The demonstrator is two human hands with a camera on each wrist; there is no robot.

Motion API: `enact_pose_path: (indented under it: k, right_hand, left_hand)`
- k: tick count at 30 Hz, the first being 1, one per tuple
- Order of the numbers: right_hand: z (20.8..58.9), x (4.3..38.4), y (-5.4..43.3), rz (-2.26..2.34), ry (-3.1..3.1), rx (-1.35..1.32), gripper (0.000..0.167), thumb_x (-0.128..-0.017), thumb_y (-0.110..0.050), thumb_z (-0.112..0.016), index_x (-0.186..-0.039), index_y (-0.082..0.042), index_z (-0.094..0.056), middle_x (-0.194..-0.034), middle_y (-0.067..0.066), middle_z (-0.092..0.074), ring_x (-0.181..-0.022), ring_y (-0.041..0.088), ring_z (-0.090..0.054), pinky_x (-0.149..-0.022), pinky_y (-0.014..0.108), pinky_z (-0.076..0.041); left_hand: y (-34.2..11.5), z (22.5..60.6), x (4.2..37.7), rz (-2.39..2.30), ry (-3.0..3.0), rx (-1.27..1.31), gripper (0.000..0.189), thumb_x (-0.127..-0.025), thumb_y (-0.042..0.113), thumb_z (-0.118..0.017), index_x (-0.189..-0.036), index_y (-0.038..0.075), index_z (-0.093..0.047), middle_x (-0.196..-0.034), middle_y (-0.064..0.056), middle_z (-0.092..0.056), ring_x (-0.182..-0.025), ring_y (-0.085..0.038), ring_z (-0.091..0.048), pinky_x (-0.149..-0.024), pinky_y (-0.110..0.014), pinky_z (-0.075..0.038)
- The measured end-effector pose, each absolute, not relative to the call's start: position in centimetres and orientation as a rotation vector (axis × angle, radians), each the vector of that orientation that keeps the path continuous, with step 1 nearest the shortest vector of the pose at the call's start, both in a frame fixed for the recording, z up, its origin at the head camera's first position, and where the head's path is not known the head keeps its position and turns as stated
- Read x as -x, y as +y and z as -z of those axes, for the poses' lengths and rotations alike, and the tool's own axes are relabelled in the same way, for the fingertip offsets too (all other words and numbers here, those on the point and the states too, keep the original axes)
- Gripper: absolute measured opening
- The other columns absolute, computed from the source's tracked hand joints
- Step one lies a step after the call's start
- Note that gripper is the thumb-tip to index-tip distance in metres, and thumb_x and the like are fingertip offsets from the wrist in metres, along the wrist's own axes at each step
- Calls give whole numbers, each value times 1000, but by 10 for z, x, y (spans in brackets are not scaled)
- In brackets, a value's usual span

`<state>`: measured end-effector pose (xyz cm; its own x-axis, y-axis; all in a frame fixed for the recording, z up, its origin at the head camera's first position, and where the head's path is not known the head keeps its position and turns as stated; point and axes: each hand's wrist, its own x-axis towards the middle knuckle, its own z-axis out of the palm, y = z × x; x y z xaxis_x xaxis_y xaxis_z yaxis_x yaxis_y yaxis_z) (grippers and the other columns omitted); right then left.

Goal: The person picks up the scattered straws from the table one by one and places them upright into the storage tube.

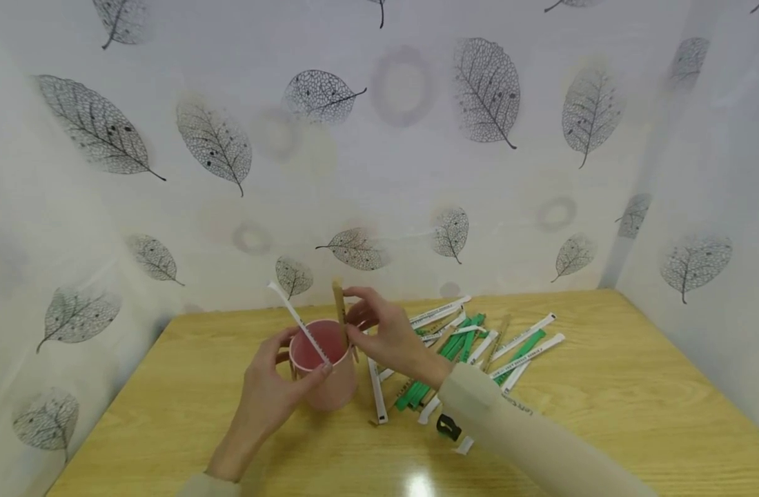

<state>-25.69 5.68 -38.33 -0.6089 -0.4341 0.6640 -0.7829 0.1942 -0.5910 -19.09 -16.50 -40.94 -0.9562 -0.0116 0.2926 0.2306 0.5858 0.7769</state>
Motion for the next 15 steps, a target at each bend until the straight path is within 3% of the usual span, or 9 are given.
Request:
enact_pose_path:
  k: [7, 15]
  right_hand:
    - [383, 257, 65, -1381, -2218, -1054, 51, -91, 0, -70, -138, -6, -51, -99, 15, -73, -88, 23, -74, -76, 29, -63]
    - [359, 242, 111, -1170, -2609, -1204, 25, -96, -6, -66, -121, -8, -67, -105, 5, -73, -94, 14, -70, -80, 27, -61]
  left_hand:
    - [-163, 409, 193, 1314, -2560, 179, 79, -81, 42, -86, -145, 13, -49, -147, -13, -52, -121, -38, -61, -97, -55, -56]
    - [-164, 409, 191, 1291, -2553, 194, 79, -81, 43, -86, -145, 13, -50, -145, -14, -54, -120, -38, -62, -96, -55, -57]
